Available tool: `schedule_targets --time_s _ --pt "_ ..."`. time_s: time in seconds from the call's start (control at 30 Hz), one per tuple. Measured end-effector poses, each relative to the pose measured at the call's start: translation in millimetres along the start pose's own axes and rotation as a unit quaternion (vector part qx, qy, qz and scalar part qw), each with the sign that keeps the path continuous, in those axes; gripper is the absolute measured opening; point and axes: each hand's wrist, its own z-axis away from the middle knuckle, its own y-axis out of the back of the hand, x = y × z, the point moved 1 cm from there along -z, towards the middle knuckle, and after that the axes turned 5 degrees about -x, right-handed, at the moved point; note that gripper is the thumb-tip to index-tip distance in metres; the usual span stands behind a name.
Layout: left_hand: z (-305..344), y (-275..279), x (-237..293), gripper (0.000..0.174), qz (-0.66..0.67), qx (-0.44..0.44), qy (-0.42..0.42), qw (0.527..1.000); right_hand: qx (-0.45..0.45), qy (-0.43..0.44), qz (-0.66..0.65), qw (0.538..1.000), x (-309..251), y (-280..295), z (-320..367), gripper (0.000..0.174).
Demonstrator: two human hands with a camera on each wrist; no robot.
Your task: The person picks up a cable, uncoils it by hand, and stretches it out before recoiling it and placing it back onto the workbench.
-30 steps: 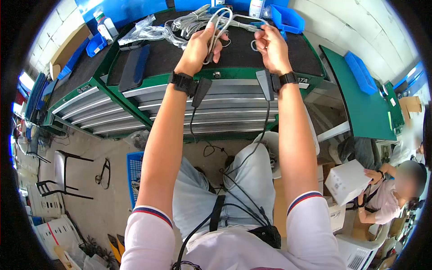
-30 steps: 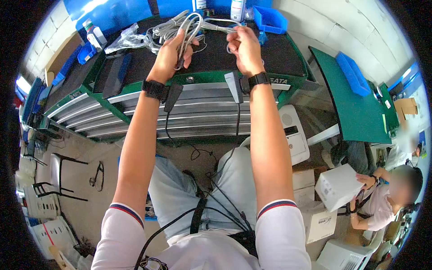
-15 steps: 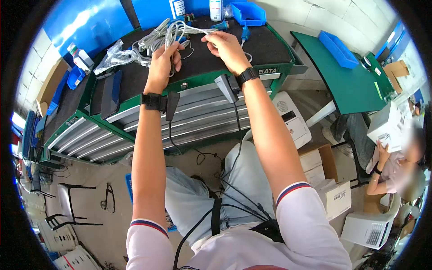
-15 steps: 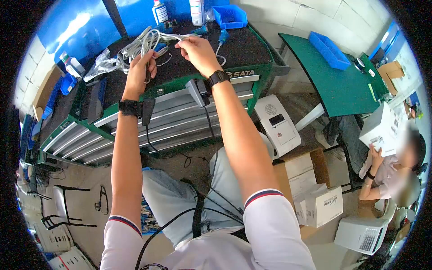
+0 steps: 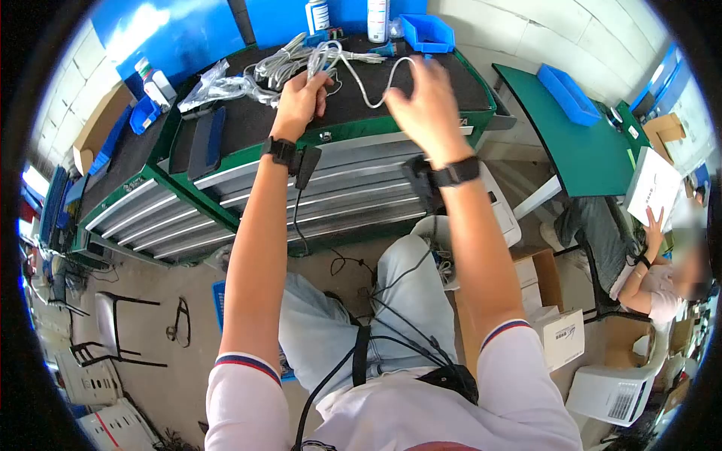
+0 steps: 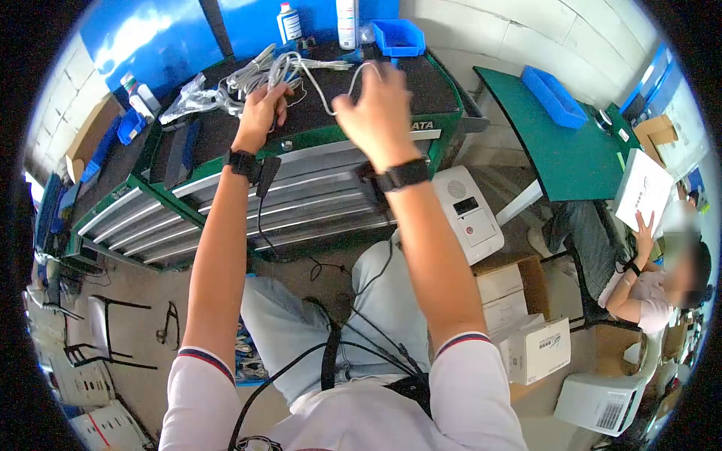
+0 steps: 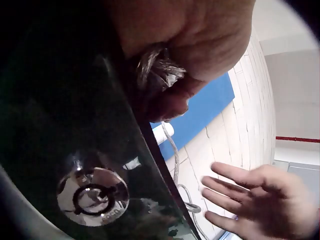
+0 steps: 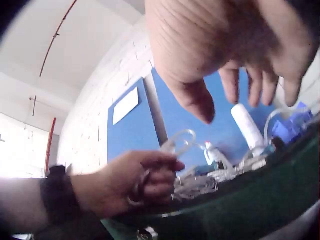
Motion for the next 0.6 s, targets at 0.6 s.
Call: schedule_targets --time_s 0.6 --pt "2.4 0.9 5.6 0.029 -0.013 -0.016 -0.017 1.0 -0.064 -0.351 0.248 0.901 123.9 116.5 48.9 0.095"
